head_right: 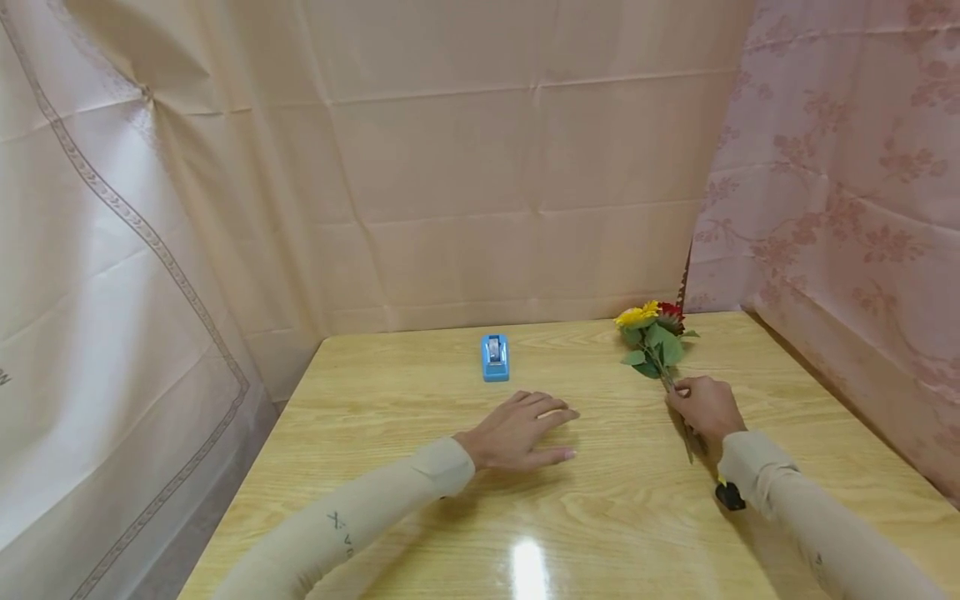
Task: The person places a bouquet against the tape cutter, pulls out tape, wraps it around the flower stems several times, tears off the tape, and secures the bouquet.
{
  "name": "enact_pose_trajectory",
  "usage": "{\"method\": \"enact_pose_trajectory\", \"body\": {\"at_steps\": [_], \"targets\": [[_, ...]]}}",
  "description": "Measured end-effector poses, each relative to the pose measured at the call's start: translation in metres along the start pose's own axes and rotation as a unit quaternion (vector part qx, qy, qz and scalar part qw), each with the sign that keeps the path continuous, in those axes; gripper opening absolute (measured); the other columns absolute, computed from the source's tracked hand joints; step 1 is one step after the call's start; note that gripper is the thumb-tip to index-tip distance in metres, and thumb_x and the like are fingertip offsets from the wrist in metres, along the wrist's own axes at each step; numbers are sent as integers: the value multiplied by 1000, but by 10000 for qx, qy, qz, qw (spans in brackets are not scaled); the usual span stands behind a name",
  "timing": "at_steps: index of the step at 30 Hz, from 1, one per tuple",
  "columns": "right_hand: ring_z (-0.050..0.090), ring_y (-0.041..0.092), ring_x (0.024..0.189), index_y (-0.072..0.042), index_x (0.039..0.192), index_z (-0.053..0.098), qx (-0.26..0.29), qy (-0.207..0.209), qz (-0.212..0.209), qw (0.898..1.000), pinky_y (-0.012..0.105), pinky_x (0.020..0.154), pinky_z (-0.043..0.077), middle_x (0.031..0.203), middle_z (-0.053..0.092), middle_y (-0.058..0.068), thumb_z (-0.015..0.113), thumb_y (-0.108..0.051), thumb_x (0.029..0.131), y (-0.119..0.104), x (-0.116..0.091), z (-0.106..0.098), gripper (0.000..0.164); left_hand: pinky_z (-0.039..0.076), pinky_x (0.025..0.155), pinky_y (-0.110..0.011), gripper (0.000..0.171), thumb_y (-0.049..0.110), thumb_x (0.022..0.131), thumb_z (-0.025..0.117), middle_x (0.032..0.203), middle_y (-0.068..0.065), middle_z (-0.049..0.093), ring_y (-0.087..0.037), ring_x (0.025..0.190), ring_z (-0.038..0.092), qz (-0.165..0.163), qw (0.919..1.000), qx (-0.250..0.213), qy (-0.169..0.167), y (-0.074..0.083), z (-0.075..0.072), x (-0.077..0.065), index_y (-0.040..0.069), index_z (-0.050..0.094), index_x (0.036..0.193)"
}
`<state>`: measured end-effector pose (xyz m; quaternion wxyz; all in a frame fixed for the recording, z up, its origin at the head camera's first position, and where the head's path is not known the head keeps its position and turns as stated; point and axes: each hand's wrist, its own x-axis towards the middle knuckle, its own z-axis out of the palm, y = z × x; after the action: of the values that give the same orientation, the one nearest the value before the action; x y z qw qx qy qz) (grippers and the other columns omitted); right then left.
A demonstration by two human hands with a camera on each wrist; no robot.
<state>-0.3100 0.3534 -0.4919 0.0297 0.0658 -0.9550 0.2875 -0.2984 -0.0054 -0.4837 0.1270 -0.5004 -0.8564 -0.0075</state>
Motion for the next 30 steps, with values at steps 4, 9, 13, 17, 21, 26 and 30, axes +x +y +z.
{"method": "enact_pose_trajectory", "body": {"at_steps": [4,9,13,17,21,26,30], "targets": [[67,24,61,18,124,61,-119,-3,-72,9999,42,58,55,96,73,26,65,-23,100,1,2,1,47,34,114,-37,64,64,105,35,150,3,53,-15,139,45,-22,10000,-7,-30,0,-1,-1,23,47,153],[69,40,85,16,122,61,-239,234,-68,9994,54,74,55,100,71,28,64,-31,101,4,6,4,52,33,116,-37,66,64,105,34,152,0,51,-19,139,46,-107,9997,-174,-147,-2,-4,-4,22,46,155],[66,42,86,10,118,59,110,775,302,9965,53,69,52,103,68,30,56,-45,104,1,6,-1,57,33,115,-38,67,65,105,33,152,-1,51,-20,138,48,-220,9991,-293,-193,-6,-5,-8,22,45,155],[61,46,99,6,123,57,281,897,260,9952,56,75,50,117,62,32,49,-54,105,-8,7,-9,63,32,117,-40,67,64,105,34,154,-1,50,-19,141,45,-411,9982,-324,-292,-17,-9,-17,21,45,156],[51,53,119,6,138,52,281,460,-221,9983,67,89,44,136,54,34,49,-56,105,-23,11,-15,70,28,119,-43,67,63,106,34,157,-3,47,-21,145,41,-467,9982,-138,-360,-29,-14,-30,20,44,157],[39,58,132,3,148,45,-616,228,-1319,9891,75,99,30,149,41,34,60,-51,101,-46,12,-17,73,27,120,-48,68,64,105,32,158,-5,45,-23,148,38,-535,9981,-48,-297,-49,-22,-50,20,44,156],[30,56,139,-8,154,41,-1496,201,-2333,9606,78,101,21,159,32,26,69,-51,95,-63,8,-17,78,27,119,-51,69,64,105,32,159,-8,44,-25,148,37,-698,9971,-162,-251,-66,-33,-70,20,44,157]]}}
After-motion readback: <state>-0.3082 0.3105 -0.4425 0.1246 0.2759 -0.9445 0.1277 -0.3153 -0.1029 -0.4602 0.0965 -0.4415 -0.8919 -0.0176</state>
